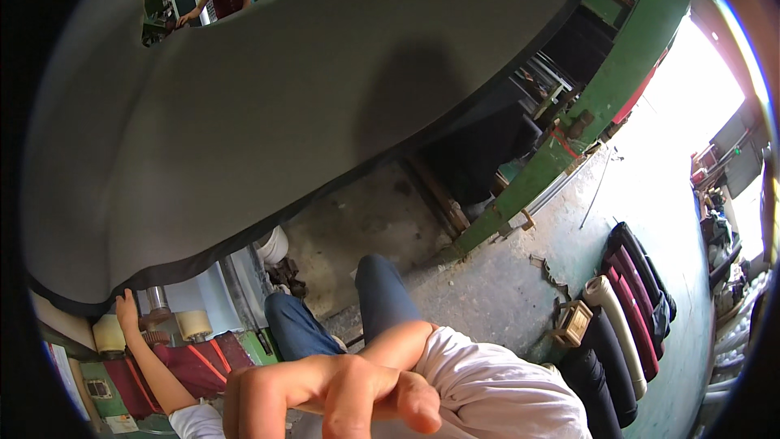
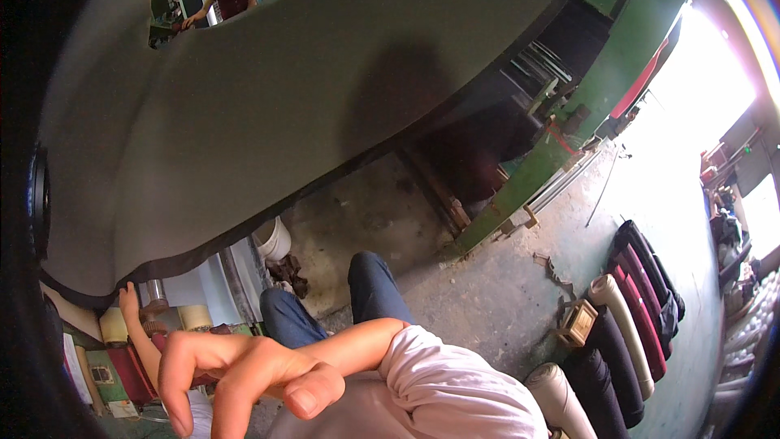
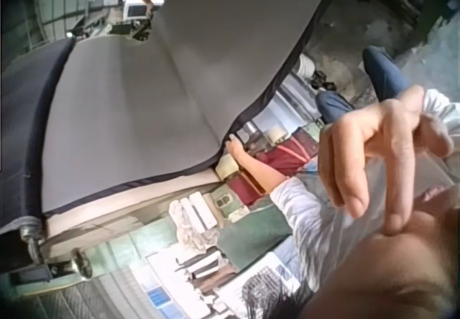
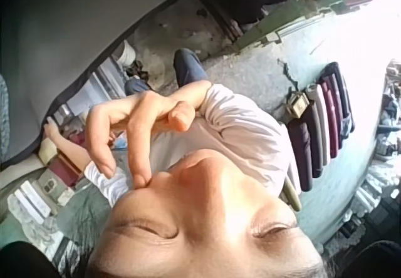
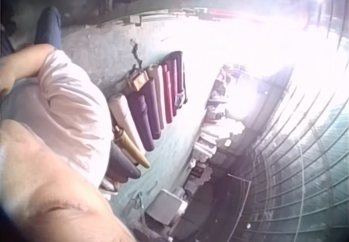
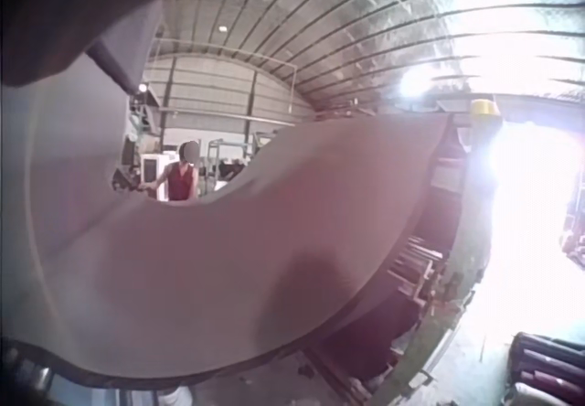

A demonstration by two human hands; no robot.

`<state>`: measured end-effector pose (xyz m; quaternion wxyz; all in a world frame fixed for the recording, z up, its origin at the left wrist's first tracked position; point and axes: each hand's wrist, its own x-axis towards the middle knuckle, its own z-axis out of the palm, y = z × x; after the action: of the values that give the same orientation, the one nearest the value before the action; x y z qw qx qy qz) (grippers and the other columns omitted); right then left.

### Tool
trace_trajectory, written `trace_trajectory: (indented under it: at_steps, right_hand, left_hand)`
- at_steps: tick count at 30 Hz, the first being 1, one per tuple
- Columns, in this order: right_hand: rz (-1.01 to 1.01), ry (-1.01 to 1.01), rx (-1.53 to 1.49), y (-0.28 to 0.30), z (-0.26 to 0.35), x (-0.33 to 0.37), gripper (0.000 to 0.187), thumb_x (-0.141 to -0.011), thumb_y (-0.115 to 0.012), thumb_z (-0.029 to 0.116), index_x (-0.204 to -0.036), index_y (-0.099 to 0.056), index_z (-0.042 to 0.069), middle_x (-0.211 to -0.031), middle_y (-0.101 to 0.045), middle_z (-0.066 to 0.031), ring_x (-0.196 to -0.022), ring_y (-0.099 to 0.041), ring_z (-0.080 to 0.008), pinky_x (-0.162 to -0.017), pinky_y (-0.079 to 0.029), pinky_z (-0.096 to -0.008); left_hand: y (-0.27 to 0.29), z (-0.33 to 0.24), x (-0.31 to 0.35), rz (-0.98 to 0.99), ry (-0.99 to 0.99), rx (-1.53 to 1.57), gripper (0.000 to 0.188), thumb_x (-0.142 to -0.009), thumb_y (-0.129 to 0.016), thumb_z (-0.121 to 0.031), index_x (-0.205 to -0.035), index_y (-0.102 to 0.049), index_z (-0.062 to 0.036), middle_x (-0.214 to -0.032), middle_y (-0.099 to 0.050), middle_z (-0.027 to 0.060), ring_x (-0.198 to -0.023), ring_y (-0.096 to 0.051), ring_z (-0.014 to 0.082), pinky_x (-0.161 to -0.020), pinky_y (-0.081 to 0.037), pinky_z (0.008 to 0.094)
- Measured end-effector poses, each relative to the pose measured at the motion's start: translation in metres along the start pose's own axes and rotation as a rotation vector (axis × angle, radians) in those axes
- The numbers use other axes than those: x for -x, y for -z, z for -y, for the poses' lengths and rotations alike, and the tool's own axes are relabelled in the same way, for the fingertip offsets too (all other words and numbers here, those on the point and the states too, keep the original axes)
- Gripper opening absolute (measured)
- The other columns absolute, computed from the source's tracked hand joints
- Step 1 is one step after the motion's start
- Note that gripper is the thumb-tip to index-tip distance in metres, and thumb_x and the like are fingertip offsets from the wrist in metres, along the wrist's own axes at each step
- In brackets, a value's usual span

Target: The person feeds a large sheet of dark fabric through a roller machine, guiding it with both hands to keep it aligned. They adjust the fabric as it moves and briefly touch their face before resuming guidance of the material.

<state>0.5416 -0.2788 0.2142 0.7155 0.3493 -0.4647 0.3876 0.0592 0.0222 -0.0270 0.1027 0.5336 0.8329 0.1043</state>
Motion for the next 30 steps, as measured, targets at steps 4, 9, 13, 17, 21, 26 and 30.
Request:
trace_trajectory:
  at_steps: [4,9,13,17,21,26,30]
  right_hand:
    - [-0.137,-0.060,-0.008,-0.012,0.009,-0.007,0.067,-0.095,-0.030,0.052,-0.090,-0.069,-0.002,-0.104,-0.050,-0.0219,-0.093,-0.053,-0.0280,-0.084,-0.043,-0.0346]
    - [-0.053,-0.002,0.044,-0.005,0.004,-0.006,0.067,-0.095,-0.030,0.051,-0.091,-0.069,-0.002,-0.104,-0.052,-0.0220,-0.093,-0.054,-0.0287,-0.084,-0.044,-0.0357]
    - [-0.147,0.049,-0.046,-0.016,-0.004,-0.003,0.066,-0.094,-0.031,0.052,-0.093,-0.069,-0.002,-0.104,-0.053,-0.0232,-0.092,-0.054,-0.0289,-0.085,-0.043,-0.0362]
    - [-0.173,0.048,0.041,-0.018,-0.008,-0.001,0.066,-0.093,-0.032,0.052,-0.096,-0.069,-0.003,-0.105,-0.053,-0.0247,-0.092,-0.055,-0.0296,-0.086,-0.043,-0.0369]
    - [-0.026,0.016,0.038,-0.006,-0.006,0.003,0.066,-0.093,-0.032,0.052,-0.096,-0.068,-0.003,-0.106,-0.053,-0.0262,-0.092,-0.055,-0.0304,-0.086,-0.043,-0.0373]
    - [-0.060,0.000,-0.020,-0.010,-0.005,0.006,0.066,-0.093,-0.032,0.052,-0.096,-0.068,-0.003,-0.107,-0.053,-0.0274,-0.093,-0.054,-0.0317,-0.086,-0.042,-0.0382]
    - [-0.070,-0.032,-0.033,-0.011,0.000,0.000,0.066,-0.093,-0.032,0.051,-0.096,-0.068,-0.004,-0.108,-0.051,-0.0279,-0.095,-0.054,-0.0332,-0.087,-0.043,-0.0392]
  left_hand:
    - [0.007,0.012,0.005,-0.070,0.004,-0.022,0.074,-0.088,-0.037,-0.050,-0.133,-0.035,0.0096,-0.133,-0.040,0.0300,-0.124,-0.039,0.0416,-0.103,-0.031,0.0426]
    - [-0.014,0.012,-0.015,-0.090,-0.068,-0.025,0.073,-0.087,-0.038,-0.050,-0.128,-0.041,0.0113,-0.128,-0.044,0.0322,-0.121,-0.042,0.0430,-0.101,-0.032,0.0426]
    - [-0.016,0.082,-0.052,-0.132,-0.097,0.171,0.073,-0.087,-0.038,-0.050,-0.125,-0.043,0.0125,-0.126,-0.045,0.0335,-0.119,-0.043,0.0438,-0.100,-0.033,0.0431]
    - [-0.028,0.028,-0.033,-0.091,-0.069,0.020,0.073,-0.087,-0.039,-0.049,-0.126,-0.042,0.0127,-0.127,-0.044,0.0330,-0.121,-0.041,0.0434,-0.101,-0.033,0.0427]
    - [-0.005,0.005,0.004,-0.125,-0.021,-0.019,0.073,-0.087,-0.039,-0.049,-0.128,-0.040,0.0119,-0.131,-0.041,0.0316,-0.124,-0.039,0.0420,-0.103,-0.031,0.0414]
    - [0.010,0.001,0.016,-0.093,-0.010,-0.023,0.073,-0.088,-0.039,-0.047,-0.130,-0.038,0.0119,-0.135,-0.038,0.0301,-0.127,-0.036,0.0406,-0.105,-0.029,0.0401]
    - [0.003,0.012,0.003,-0.095,-0.024,-0.009,0.073,-0.088,-0.039,-0.047,-0.129,-0.038,0.0130,-0.134,-0.039,0.0306,-0.126,-0.037,0.0409,-0.105,-0.029,0.0401]
